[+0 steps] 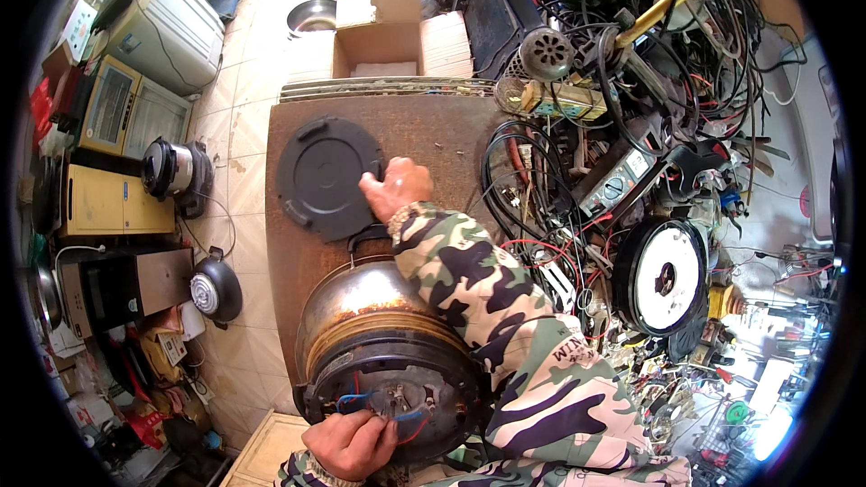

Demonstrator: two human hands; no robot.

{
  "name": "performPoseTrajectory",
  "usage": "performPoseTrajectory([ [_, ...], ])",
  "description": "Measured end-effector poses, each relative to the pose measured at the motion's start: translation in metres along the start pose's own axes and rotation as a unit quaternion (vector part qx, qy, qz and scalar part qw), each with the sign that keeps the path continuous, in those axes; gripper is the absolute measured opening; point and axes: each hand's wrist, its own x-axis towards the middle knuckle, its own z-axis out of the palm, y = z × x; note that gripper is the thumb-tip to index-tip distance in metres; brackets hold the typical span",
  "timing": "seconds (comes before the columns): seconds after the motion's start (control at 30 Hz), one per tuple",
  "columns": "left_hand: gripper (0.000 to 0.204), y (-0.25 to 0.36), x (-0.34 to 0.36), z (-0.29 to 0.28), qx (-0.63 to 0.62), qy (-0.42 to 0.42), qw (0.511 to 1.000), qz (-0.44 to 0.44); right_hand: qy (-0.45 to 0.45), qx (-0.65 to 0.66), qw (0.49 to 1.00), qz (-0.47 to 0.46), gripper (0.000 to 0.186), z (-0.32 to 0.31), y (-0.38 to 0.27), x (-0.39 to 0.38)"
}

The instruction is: The person repairs a circular electronic device by hand, using a screwdriver and pliers to adjust and connect internal wires. The person repeatedly manipulates the wiring inside the device's housing throughout the clip.

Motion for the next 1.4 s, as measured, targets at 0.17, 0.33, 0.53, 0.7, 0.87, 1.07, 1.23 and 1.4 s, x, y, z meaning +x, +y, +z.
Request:
performPoseTrajectory([
  [0.17, 0.019, 0.004, -0.002, 0.000, 0.009, -0.007, 1.000, -0.008, -0.041, 0.069, 0.997, -0.019, 0.045, 0.020, 0.010, -0.002],
  [0.33, 0.019, 0.004, -0.002, 0.001, 0.001, -0.007, 1.000, 0.000, -0.119, 0.282, 0.952, 0.003, 0.042, 0.011, 0.024, -0.006],
  [0.53, 0.018, 0.004, 0.003, -0.002, 0.008, -0.035, 0.999, 0.006, -0.045, 0.159, 0.986, -0.025, 0.042, 0.029, 0.021, 0.025],
  [0.7, 0.020, 0.000, -0.001, -0.001, 0.018, -0.052, 0.998, 0.013, -0.023, 0.052, 0.992, -0.110, 0.034, -0.015, 0.045, 0.002],
  [0.87, 0.022, -0.018, -0.015, 0.011, 0.009, -0.065, 0.997, 0.028, -0.013, 0.111, 0.986, -0.125, 0.023, -0.097, 0.116, -0.091],
  [1.07, 0.024, -0.006, -0.011, 0.001, 0.002, -0.114, 0.993, -0.001, -0.054, 0.163, 0.984, -0.038, 0.025, -0.122, 0.148, -0.236],
  [1.23, 0.025, -0.001, -0.017, 0.000, 0.031, -0.115, 0.993, -0.025, 0.037, 0.179, 0.979, -0.087, 0.021, -0.100, 0.149, -0.263],
  [1.4, 0.025, -0.019, -0.024, -0.011, 0.046, -0.138, 0.989, 0.000, 0.008, 0.201, 0.977, -0.073, 0.027, -0.087, 0.154, -0.282],
])
